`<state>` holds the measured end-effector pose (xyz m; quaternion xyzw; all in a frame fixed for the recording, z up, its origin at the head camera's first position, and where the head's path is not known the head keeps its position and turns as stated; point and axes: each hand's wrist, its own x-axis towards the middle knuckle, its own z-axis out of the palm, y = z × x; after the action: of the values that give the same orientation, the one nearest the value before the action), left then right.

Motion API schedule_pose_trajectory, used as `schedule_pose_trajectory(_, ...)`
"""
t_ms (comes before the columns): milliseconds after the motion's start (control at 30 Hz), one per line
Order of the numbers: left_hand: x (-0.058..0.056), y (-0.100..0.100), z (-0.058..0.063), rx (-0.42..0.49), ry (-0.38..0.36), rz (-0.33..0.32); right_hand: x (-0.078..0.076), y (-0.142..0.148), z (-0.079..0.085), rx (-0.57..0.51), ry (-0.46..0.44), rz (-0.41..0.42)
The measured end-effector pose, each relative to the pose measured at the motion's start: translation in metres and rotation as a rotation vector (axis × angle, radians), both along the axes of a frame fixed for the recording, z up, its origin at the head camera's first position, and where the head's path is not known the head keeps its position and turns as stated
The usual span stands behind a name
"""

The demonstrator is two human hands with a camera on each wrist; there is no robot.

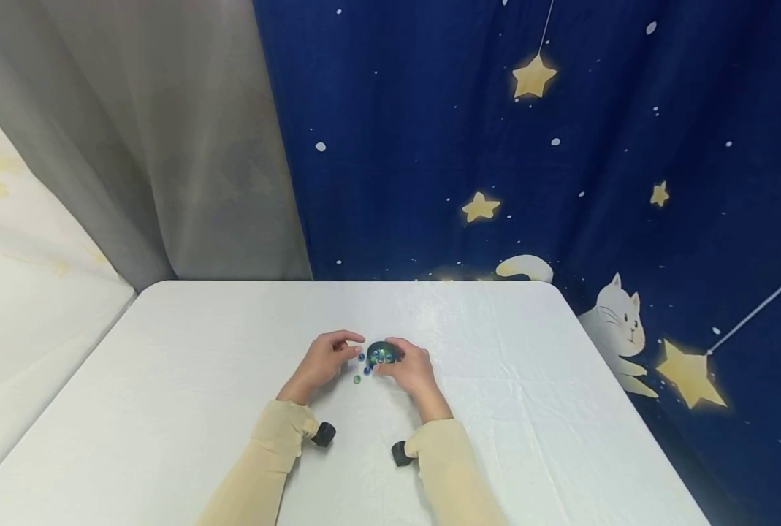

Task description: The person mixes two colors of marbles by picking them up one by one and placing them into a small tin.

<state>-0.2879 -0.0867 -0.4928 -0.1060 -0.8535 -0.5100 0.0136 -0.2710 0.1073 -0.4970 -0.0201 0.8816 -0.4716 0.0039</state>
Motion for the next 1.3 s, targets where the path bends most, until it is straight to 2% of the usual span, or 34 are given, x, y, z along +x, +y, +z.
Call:
schedule_pose_trajectory(533, 0.001, 0.002, -0.006, -0.112, 0.041, -0.027, -0.002, 0.0, 0.001, -0.02, 0.005, -0.002)
schedule_pose_trajectory(733, 0.002, 0.002, -0.01, -0.194, 0.03, -0.014, 0.0, -0.001, 0.003, -0.013, -0.013, -0.012)
schedule_pose_trajectory(933, 0.003, 0.005, -0.014, -0.245, 0.055, 0.015, 0.002, -0.001, 0.004, -0.026, -0.008, -0.013)
schedule_pose_trajectory(1300, 0.003, 0.008, -0.016, -0.257, 0.067, 0.078, 0.002, 0.0, 0.003, -0.018, -0.021, -0.024)
